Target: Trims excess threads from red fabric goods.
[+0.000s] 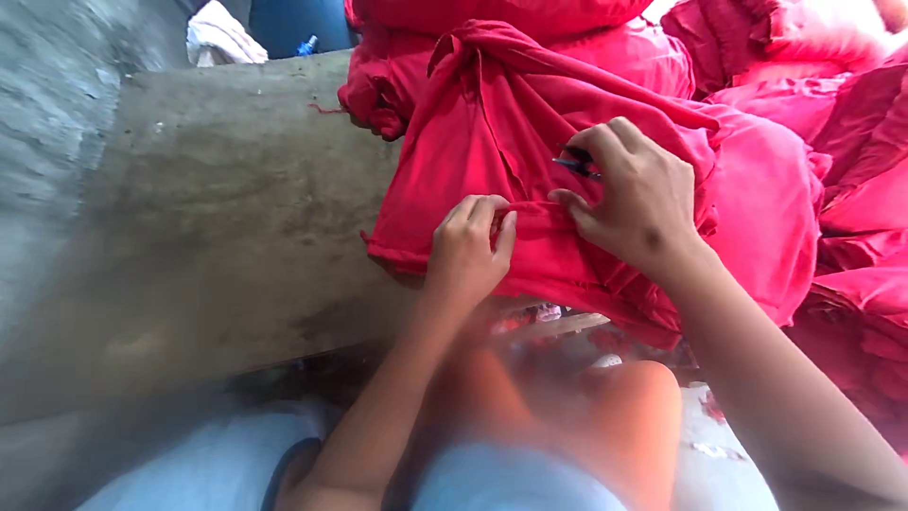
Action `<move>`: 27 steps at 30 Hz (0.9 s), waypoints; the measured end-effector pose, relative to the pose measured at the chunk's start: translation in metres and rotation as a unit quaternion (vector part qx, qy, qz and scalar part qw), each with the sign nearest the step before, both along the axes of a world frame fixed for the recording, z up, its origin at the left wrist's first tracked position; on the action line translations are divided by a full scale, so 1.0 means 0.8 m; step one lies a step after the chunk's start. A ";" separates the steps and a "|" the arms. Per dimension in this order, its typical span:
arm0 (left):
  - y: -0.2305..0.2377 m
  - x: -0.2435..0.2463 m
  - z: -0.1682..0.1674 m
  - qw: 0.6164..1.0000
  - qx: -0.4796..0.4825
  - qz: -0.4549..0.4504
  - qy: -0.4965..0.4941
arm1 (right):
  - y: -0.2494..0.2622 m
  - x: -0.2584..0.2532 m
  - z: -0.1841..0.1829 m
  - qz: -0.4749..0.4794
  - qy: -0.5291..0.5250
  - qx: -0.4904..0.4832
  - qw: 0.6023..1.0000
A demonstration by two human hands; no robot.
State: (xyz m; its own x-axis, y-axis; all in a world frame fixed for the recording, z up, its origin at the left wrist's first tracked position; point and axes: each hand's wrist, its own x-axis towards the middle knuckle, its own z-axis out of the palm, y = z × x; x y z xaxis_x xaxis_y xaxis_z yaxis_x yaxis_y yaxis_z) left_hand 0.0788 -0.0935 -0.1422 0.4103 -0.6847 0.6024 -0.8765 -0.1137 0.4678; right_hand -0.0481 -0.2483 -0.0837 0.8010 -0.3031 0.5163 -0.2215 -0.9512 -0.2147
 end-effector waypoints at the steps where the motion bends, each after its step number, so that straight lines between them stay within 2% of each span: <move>1: 0.001 0.001 0.002 1.000 0.004 -0.010 0.012 | 0.006 -0.003 0.004 0.027 -0.036 0.026 0.999; 3: 0.003 0.002 0.004 0.999 0.016 -0.021 0.018 | 0.012 -0.005 0.001 0.116 -0.067 0.134 0.982; 5: 0.005 0.006 0.006 0.999 0.033 -0.030 0.014 | 0.003 -0.003 -0.013 0.159 -0.030 0.206 0.965; 8: 0.009 0.017 0.011 0.997 0.050 -0.058 0.002 | -0.022 -0.002 -0.038 0.120 0.034 0.185 0.975; 11: 0.006 0.018 0.016 0.998 0.054 -0.033 -0.019 | -0.022 -0.003 -0.040 0.112 0.056 0.169 0.978; 16: -0.014 0.019 0.003 0.994 -0.015 -0.002 -0.110 | -0.017 0.003 -0.043 0.096 0.086 0.090 0.988; 27: -0.023 0.022 -0.010 0.987 -0.065 0.003 -0.148 | -0.015 0.011 -0.040 0.085 0.130 0.066 0.986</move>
